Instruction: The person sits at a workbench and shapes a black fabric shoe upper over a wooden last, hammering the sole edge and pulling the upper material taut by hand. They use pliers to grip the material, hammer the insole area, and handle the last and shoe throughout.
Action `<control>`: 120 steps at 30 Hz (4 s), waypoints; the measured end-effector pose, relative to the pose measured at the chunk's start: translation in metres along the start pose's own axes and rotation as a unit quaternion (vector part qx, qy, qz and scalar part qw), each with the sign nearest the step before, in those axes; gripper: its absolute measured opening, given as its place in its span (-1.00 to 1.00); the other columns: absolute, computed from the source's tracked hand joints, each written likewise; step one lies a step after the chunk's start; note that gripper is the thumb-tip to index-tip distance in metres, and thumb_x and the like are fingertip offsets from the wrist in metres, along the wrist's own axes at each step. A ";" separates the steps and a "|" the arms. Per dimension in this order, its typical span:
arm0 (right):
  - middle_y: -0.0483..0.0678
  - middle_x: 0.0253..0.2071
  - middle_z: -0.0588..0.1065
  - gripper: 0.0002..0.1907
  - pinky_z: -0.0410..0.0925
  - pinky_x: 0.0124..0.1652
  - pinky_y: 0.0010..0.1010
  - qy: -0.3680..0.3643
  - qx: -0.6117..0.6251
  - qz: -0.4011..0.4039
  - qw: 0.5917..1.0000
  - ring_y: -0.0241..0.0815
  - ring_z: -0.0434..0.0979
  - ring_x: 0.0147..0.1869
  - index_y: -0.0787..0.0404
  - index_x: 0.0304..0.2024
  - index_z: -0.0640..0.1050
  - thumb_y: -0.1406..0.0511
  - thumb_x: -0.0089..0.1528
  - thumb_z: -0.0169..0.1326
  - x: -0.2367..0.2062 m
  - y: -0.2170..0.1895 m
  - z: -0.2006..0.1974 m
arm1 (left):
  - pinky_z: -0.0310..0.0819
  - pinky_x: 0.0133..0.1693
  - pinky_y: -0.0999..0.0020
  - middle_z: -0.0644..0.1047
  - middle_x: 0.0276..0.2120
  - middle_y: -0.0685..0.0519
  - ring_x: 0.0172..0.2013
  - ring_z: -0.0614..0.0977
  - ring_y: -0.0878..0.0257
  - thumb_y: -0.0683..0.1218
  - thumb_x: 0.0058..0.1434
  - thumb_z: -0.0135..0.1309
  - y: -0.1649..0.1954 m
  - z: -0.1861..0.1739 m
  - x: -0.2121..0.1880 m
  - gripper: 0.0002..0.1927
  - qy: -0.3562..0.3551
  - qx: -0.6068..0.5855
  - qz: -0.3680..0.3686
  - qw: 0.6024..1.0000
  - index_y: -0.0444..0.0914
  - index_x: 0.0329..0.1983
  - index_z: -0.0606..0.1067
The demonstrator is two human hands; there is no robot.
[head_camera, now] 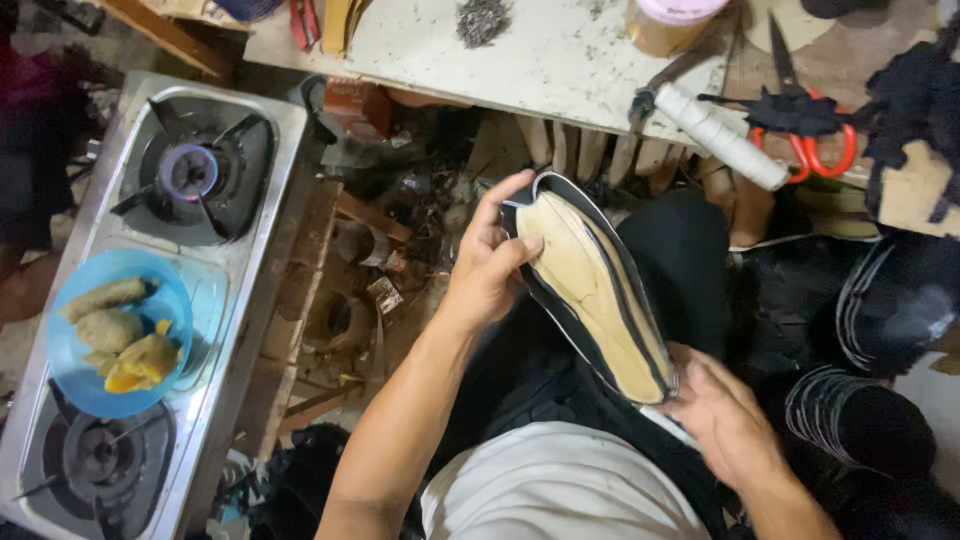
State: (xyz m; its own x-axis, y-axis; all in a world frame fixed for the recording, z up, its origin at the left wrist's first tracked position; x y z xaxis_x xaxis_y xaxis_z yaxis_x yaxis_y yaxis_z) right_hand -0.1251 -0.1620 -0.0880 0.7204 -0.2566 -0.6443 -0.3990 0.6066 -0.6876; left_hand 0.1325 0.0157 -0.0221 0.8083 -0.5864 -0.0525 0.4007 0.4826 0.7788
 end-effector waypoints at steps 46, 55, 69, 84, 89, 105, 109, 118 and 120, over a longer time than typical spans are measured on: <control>0.20 -0.03 0.57 -0.68 0.47 0.07 -0.18 0.080 -0.452 -0.576 0.676 0.15 0.62 0.05 0.49 -0.07 0.57 0.44 0.15 0.26 -0.064 -0.115 0.123 | 0.55 0.09 0.09 0.57 0.05 -0.02 0.03 0.63 0.12 0.10 0.45 0.04 -0.092 0.015 -0.043 -0.57 0.067 -0.218 -0.140 0.964 -0.24 0.24 0.40; 0.14 -0.06 0.54 -0.62 0.33 0.22 0.03 -0.005 -0.480 -0.593 0.646 0.14 0.52 0.13 0.39 -0.10 0.57 0.23 0.15 0.22 -0.085 -0.100 0.131 | 0.55 0.11 0.09 0.56 0.08 -0.02 0.06 0.62 0.12 0.12 0.36 0.13 -0.095 0.008 -0.063 -0.43 0.020 -0.201 -0.169 0.965 -0.24 0.31 0.34; -0.01 -0.14 0.58 -0.77 0.37 -0.08 -0.44 0.023 0.081 -0.152 0.985 -0.29 0.54 -0.13 0.38 -0.01 0.58 0.49 0.26 0.19 0.017 -0.008 0.001 | 0.35 0.29 0.36 0.46 0.26 0.06 0.25 0.47 0.31 0.11 0.28 0.25 -0.086 0.033 -0.112 -0.26 -0.145 -0.033 -0.184 0.972 -0.27 0.43 0.28; -0.03 -0.23 0.58 -0.87 0.42 -0.13 -0.42 -0.072 0.135 -0.135 0.979 -0.24 0.57 -0.18 0.26 -0.17 0.59 0.49 0.23 0.19 0.029 -0.013 -0.008 | 0.26 -0.32 0.51 0.48 -0.43 0.21 -0.42 0.40 0.47 -0.23 0.33 0.21 -0.100 -0.012 -0.103 -0.87 0.087 -0.013 -0.120 0.989 -0.23 -0.32 0.49; -0.07 -0.27 0.56 -0.94 0.42 -0.21 -0.37 -0.050 0.113 -0.079 0.989 -0.20 0.56 -0.24 0.21 -0.21 0.55 0.42 0.26 0.18 0.065 -0.010 -0.014 | 0.33 -0.26 0.51 0.47 -0.40 0.23 -0.35 0.44 0.46 -0.20 0.34 0.17 -0.118 -0.013 -0.083 -0.88 0.107 -0.097 -0.160 0.977 -0.21 -0.32 0.47; -0.03 -0.14 0.59 -0.96 0.48 0.05 -0.25 -0.052 0.128 -0.054 0.989 -0.13 0.61 -0.03 0.21 -0.19 0.54 0.36 0.36 0.11 0.115 -0.026 -0.021 | 0.51 -0.32 0.35 0.55 -0.38 0.10 -0.39 0.57 0.33 -0.11 0.36 0.15 -0.140 -0.011 -0.035 -0.86 0.099 -0.101 -0.185 0.973 -0.24 -0.29 0.48; -0.09 -0.23 0.55 -0.92 0.41 -0.11 -0.30 -0.051 0.116 -0.109 0.986 -0.19 0.55 -0.16 0.17 -0.20 0.54 0.37 0.37 0.21 0.100 -0.012 -0.032 | 0.52 -0.24 0.37 0.55 -0.36 0.15 -0.33 0.58 0.37 -0.12 0.35 0.14 -0.127 -0.007 -0.059 -0.90 0.088 -0.068 -0.191 0.975 -0.22 -0.28 0.49; 0.12 -0.10 0.62 -0.85 0.48 0.00 -0.21 -0.259 0.177 -0.130 0.940 -0.05 0.64 -0.05 0.31 -0.23 0.58 0.42 0.23 0.32 0.036 -0.025 0.013 | 0.49 -0.08 0.30 0.61 -0.10 -0.01 -0.14 0.63 0.23 -0.15 0.43 0.20 -0.122 0.015 -0.104 -0.89 -0.049 -0.240 -0.240 0.939 -0.27 -0.08 0.54; 0.13 -0.10 0.63 -0.84 0.48 -0.01 -0.19 -0.302 0.173 -0.132 0.928 -0.03 0.65 -0.06 0.35 -0.21 0.61 0.44 0.19 0.33 0.030 -0.038 0.028 | 0.54 0.16 0.16 0.62 0.00 -0.04 0.03 0.66 0.16 -0.09 0.31 0.24 -0.128 0.023 -0.105 -0.77 -0.089 -0.270 -0.273 0.919 -0.28 -0.05 0.53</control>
State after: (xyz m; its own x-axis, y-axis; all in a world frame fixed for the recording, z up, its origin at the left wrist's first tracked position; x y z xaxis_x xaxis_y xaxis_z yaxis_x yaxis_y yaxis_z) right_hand -0.0722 -0.1720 -0.0717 0.9956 -0.0253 -0.0904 -0.0319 0.8149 -0.5787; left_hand -0.0132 0.0001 -0.1016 0.3594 -0.9109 -0.2026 0.9200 0.3096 0.2402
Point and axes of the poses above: each hand's wrist, its own x-axis towards the middle knuckle, its own z-axis out of the palm, y = z × x, the point moved 8 cm from there along x, towards the middle knuckle
